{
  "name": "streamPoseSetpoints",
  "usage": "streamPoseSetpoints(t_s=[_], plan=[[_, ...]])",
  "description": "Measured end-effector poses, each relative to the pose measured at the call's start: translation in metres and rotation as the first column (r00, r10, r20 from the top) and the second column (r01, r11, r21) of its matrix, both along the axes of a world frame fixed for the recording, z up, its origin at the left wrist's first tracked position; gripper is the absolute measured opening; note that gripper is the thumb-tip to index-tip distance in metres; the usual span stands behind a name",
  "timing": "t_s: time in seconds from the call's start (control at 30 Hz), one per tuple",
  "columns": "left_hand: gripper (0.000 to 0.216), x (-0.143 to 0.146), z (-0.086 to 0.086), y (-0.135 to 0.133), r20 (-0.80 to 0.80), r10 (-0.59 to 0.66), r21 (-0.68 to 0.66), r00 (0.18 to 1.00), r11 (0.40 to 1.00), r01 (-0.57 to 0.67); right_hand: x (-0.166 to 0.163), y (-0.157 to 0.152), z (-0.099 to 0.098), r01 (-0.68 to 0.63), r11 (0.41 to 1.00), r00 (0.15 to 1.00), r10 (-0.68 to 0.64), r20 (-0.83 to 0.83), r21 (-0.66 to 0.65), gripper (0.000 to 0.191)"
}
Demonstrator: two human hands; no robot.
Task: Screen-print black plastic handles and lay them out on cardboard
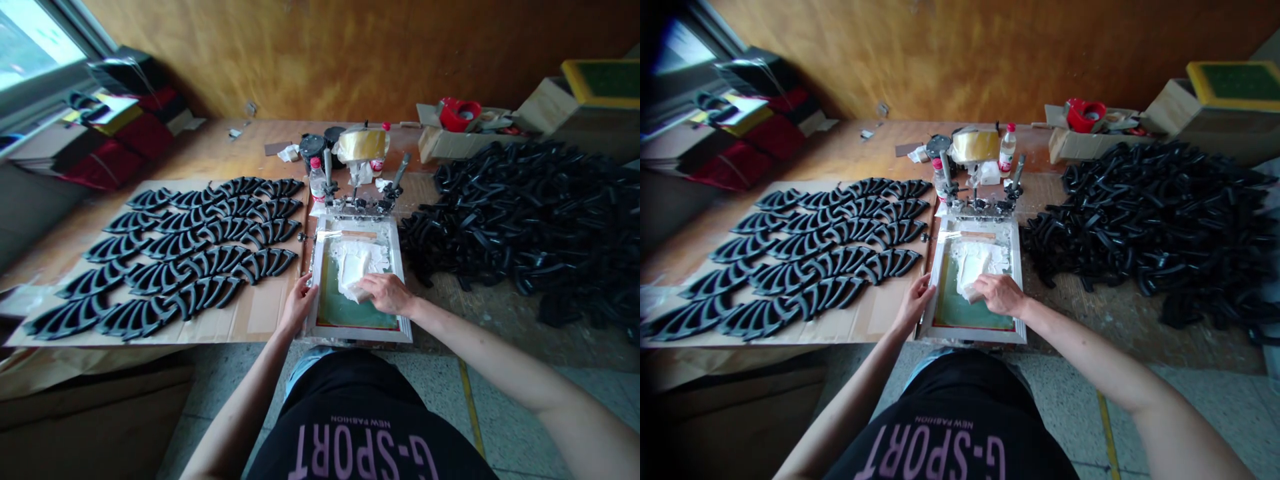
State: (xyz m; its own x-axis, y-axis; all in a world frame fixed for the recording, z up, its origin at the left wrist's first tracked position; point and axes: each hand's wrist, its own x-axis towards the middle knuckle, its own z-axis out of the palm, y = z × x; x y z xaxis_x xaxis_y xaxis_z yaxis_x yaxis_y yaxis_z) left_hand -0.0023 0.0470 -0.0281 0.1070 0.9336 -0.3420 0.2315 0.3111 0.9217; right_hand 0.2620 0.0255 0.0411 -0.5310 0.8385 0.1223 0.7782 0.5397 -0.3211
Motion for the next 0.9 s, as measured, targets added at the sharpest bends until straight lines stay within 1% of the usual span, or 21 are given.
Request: streamPoseSetpoints(t_s=[0.07,0.1,0.17,0.23,0.27,0.33,0.4,0.43,0.47,0.5,0.57,0.6,0.63,0.67,0.7,0.73,0.77,0.8,0.83,0.87,0.9], plan=[[0.068,-0.001,0.004,0.001,0.005,-0.005,-0.004,1.0,1.0,0.005,-0.001,0.008,0.006,0.058,0.998,0.998,-0.059,-0.022,-0.014,0.014],[0.069,-0.002,0.009,0.001,0.016,-0.009,-0.007,1.0,1.0,0.009,-0.001,0.017,0.013,0.115,0.993,0.992,-0.115,-0.041,-0.006,0.017],[0.073,-0.004,0.025,0.001,0.055,-0.024,-0.014,0.998,1.0,0.025,0.003,0.043,0.028,0.25,0.968,0.966,-0.247,-0.077,0.031,0.034],[0.07,-0.005,0.051,0.002,0.092,-0.016,0.004,0.996,1.0,0.016,0.017,0.07,0.045,0.387,0.92,0.92,-0.38,-0.095,0.065,0.053],[0.064,-0.004,0.066,0.003,0.097,0.0,0.025,0.995,1.0,-0.003,0.029,0.081,0.052,0.46,0.885,0.886,-0.451,-0.11,0.075,0.058],[0.054,-0.001,0.099,0.009,0.1,0.046,0.092,0.994,0.994,-0.055,0.06,0.092,0.059,0.621,0.779,0.779,-0.603,-0.174,0.084,0.056],[0.053,0.008,0.13,0.022,0.17,0.085,0.193,0.982,0.974,-0.118,0.092,0.09,0.054,0.753,0.656,0.648,-0.727,-0.226,0.05,0.044],[0.053,0.014,0.144,0.031,0.236,0.087,0.24,0.968,0.96,-0.145,0.103,0.084,0.047,0.787,0.617,0.604,-0.767,-0.216,0.014,0.039],[0.052,0.02,0.155,0.041,0.311,0.081,0.276,0.947,0.946,-0.171,0.109,0.077,0.038,0.8,0.599,0.584,-0.789,-0.193,-0.029,0.036],[0.051,0.026,0.165,0.052,0.38,0.066,0.296,0.923,0.936,-0.189,0.11,0.067,0.026,0.786,0.614,0.598,-0.786,-0.156,-0.078,0.035],[0.05,0.037,0.176,0.069,0.473,0.043,0.29,0.88,0.935,-0.202,0.095,0.047,0.001,0.701,0.699,0.695,-0.714,-0.083,-0.145,0.034],[0.05,0.042,0.177,0.073,0.502,0.054,0.277,0.863,0.936,-0.219,0.083,0.037,-0.01,0.624,0.764,0.772,-0.635,-0.024,-0.162,0.036],[0.049,0.047,0.174,0.073,0.527,0.086,0.263,0.846,0.93,-0.258,0.068,0.027,-0.019,0.561,0.816,0.827,-0.561,0.043,-0.141,0.036],[0.049,0.052,0.167,0.067,0.545,0.129,0.242,0.828,0.922,-0.303,0.052,0.019,-0.026,0.524,0.844,0.851,-0.513,0.109,-0.114,0.034],[0.049,0.058,0.157,0.056,0.549,0.166,0.201,0.819,0.925,-0.322,0.036,0.012,-0.031,0.508,0.855,0.856,-0.488,0.171,-0.102,0.031],[0.049,0.064,0.144,0.042,0.54,0.194,0.133,0.819,0.941,-0.311,0.021,0.005,-0.032,0.523,0.848,0.842,-0.496,0.214,-0.092,0.027],[0.05,0.069,0.13,0.024,0.51,0.197,0.031,0.838,0.968,-0.247,0.007,-0.001,-0.032,0.553,0.828,0.821,-0.521,0.234,-0.093,0.024],[0.053,0.075,0.114,0.004,0.462,0.124,-0.122,0.878,0.99,-0.076,-0.006,-0.007,-0.03,0.583,0.807,0.802,-0.552,0.229,-0.097,0.022],[0.055,0.079,0.099,-0.015,0.436,0.061,-0.284,0.898,0.956,0.073,-0.019,-0.013,-0.027,0.596,0.797,0.796,-0.572,0.197,-0.098,0.022],[0.056,0.082,0.085,-0.031,0.44,0.052,-0.382,0.896,0.914,0.135,-0.029,-0.019,-0.025,0.575,0.813,0.816,-0.56,0.141,-0.096,0.021],[0.054,0.083,0.073,-0.043,0.456,0.067,-0.427,0.887,0.891,0.152,-0.036,-0.024,-0.023,0.509,0.855,0.861,-0.504,0.069,-0.096,0.019]])
